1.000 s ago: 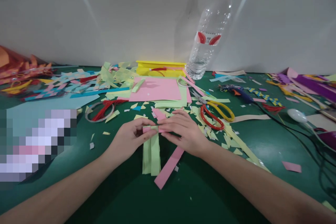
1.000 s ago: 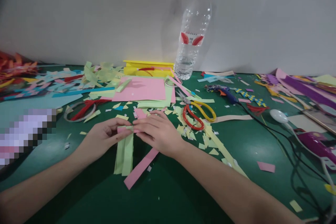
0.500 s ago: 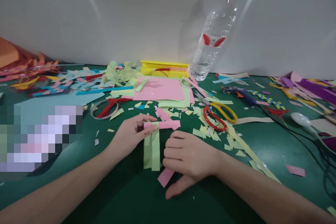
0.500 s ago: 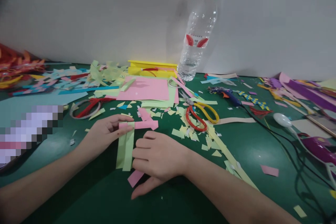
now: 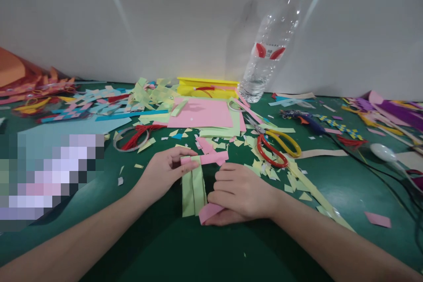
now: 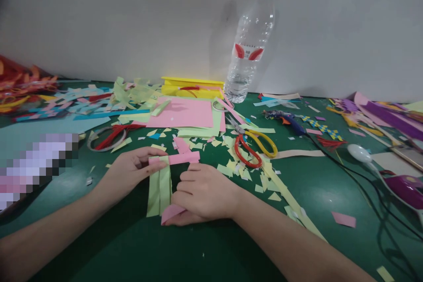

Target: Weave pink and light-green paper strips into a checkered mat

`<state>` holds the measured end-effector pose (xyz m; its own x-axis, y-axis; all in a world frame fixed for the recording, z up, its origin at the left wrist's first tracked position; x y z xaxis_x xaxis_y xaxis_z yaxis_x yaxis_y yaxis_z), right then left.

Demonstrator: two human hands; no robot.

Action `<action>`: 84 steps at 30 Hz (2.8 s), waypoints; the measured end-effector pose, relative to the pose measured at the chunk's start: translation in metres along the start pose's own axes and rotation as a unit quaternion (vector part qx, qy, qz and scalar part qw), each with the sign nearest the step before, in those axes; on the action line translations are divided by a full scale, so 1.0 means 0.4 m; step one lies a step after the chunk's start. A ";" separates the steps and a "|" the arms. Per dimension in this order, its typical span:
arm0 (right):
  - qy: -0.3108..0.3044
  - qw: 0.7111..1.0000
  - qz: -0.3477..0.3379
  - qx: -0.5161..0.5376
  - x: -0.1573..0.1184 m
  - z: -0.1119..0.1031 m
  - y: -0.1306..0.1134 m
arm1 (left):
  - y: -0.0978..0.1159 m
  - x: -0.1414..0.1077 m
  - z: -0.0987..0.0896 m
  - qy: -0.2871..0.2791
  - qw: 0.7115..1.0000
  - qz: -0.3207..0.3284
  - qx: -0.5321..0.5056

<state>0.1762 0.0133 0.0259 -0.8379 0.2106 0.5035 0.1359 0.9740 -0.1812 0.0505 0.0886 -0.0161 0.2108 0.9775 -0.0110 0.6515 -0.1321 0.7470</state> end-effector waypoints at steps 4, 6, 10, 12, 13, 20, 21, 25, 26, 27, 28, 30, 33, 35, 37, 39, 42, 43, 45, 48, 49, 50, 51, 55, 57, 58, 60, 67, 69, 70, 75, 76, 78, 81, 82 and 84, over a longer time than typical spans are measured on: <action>0.010 1.000 -0.002 -0.012 -0.001 -0.014 0.005 | -0.010 -0.002 -0.009 0.015 0.999 -0.023 -0.027; 0.050 0.999 0.007 -0.006 -0.001 -0.035 0.011 | -0.018 -0.002 -0.015 0.029 0.997 -0.037 -0.057; 0.204 0.970 0.091 0.094 -0.025 -0.101 0.058 | -0.042 0.000 -0.022 0.060 0.980 -0.077 -0.176; 0.301 0.920 0.183 0.175 -0.063 -0.128 0.115 | -0.060 0.002 -0.027 0.090 0.958 -0.108 -0.252; 0.346 0.885 0.235 0.204 -0.090 -0.135 0.146 | -0.069 0.002 -0.031 0.109 0.944 -0.125 -0.286; 0.530 0.736 0.366 0.208 -0.214 -0.151 0.248 | -0.079 -0.001 -0.033 0.134 0.910 -0.173 -0.353; 0.541 0.723 0.373 0.214 -0.222 -0.149 0.256 | -0.077 -0.002 -0.032 0.134 0.908 -0.176 -0.356; 0.537 0.711 0.389 0.234 -0.227 -0.139 0.274 | -0.082 -0.001 -0.037 0.155 0.890 -0.177 -0.390; 0.528 0.716 0.392 0.233 -0.224 -0.138 0.275 | -0.083 0.000 -0.038 0.159 0.886 -0.171 -0.400; 0.515 0.725 0.397 0.229 -0.220 -0.137 0.276 | -0.084 0.002 -0.039 0.161 0.884 -0.165 -0.407; 0.497 0.736 0.403 0.221 -0.214 -0.136 0.274 | -0.085 0.004 -0.039 0.162 0.883 -0.162 -0.410; 0.448 0.768 0.412 0.199 -0.196 -0.133 0.267 | -0.090 0.004 -0.038 0.160 0.886 -0.167 -0.402; 0.356 0.837 0.380 0.169 -0.150 -0.124 0.238 | -0.096 0.003 -0.034 0.152 0.893 -0.180 -0.383; 0.300 0.881 0.335 0.148 -0.119 -0.115 0.213 | -0.094 0.004 -0.033 0.146 0.896 -0.175 -0.381; 0.273 0.910 0.297 0.098 -0.102 -0.116 0.193 | -0.089 0.004 -0.034 0.144 0.897 -0.165 -0.383; 0.257 0.923 0.286 0.026 -0.097 -0.118 0.187 | -0.086 0.003 -0.032 0.138 0.899 -0.164 -0.382; 0.186 0.931 0.312 -0.038 -0.094 -0.095 0.204 | -0.079 0.001 -0.023 0.112 0.909 -0.164 -0.367; 0.153 0.932 0.325 -0.046 -0.094 -0.082 0.213 | -0.072 0.001 -0.020 0.097 0.917 -0.155 -0.354; 0.096 0.930 0.349 -0.056 -0.096 -0.058 0.226 | -0.056 0.002 -0.017 0.069 0.941 -0.124 -0.307; 0.050 0.927 0.364 -0.070 -0.093 -0.038 0.232 | -0.033 0.000 -0.013 0.034 0.975 -0.079 -0.204; 0.043 0.927 0.366 -0.077 -0.091 -0.035 0.231 | -0.026 -0.001 -0.011 0.024 0.982 -0.068 -0.173; 0.037 0.926 0.367 -0.083 -0.088 -0.034 0.231 | -0.020 -0.001 -0.008 0.013 0.987 -0.056 -0.147; 0.031 0.925 0.368 -0.087 -0.084 -0.032 0.230 | -0.014 -0.001 -0.006 0.005 0.991 -0.044 -0.127; 0.018 0.926 0.367 -0.089 -0.070 -0.031 0.231 | -0.006 0.002 0.002 -0.015 0.995 -0.021 -0.092; 0.011 0.928 0.362 -0.088 -0.064 -0.027 0.234 | -0.005 0.003 0.005 -0.022 0.995 -0.013 -0.094; 0.005 0.929 0.360 -0.087 -0.062 -0.024 0.236 | -0.003 0.003 0.006 -0.025 0.995 -0.007 -0.095; -0.010 0.928 0.361 -0.086 -0.059 -0.014 0.242 | 0.000 0.003 0.008 -0.032 0.995 0.005 -0.099; 0.003 0.931 0.350 -0.101 -0.025 -0.003 0.248 | 0.012 -0.001 0.005 -0.041 0.993 0.020 -0.104; 0.019 0.933 0.342 -0.107 -0.008 -0.008 0.249 | 0.018 -0.001 0.002 -0.040 0.994 0.025 -0.102; 0.032 0.934 0.339 -0.108 0.000 -0.015 0.251 | 0.020 0.000 0.000 -0.039 0.994 0.024 -0.099; 0.170 0.932 0.318 -0.030 0.024 -0.089 0.261 | 0.022 -0.002 -0.003 -0.040 0.996 0.010 -0.077; 0.207 0.925 0.319 0.006 0.022 -0.108 0.264 | 0.021 -0.003 -0.003 -0.042 0.996 0.010 -0.075; 0.284 0.895 0.331 0.094 0.006 -0.139 0.274 | 0.018 -0.006 -0.003 -0.047 0.997 0.011 -0.068; 0.388 0.792 0.370 0.293 -0.037 -0.132 0.301 | 0.014 -0.009 -0.002 -0.058 0.996 0.019 -0.059; 0.421 0.743 0.382 0.353 -0.056 -0.117 0.307 | 0.015 -0.008 -0.001 -0.064 0.996 0.024 -0.057; 0.449 0.670 0.403 0.433 -0.083 -0.075 0.310 | 0.016 -0.008 0.003 -0.076 0.995 0.032 -0.053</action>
<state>0.2367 0.1298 0.0119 0.0328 0.9828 0.1818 -0.3299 0.1823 -0.9262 0.0551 0.0843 -0.0120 0.3612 0.9308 -0.0557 0.5545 -0.1664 0.8154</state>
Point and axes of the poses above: each hand's wrist, its own x-axis towards the middle knuckle, its own z-axis out of the palm, y = z × x, the point moved 8 cm from there along x, towards the middle knuckle, and after that the axes turned 14 degrees about x, right-handed, at the moved point
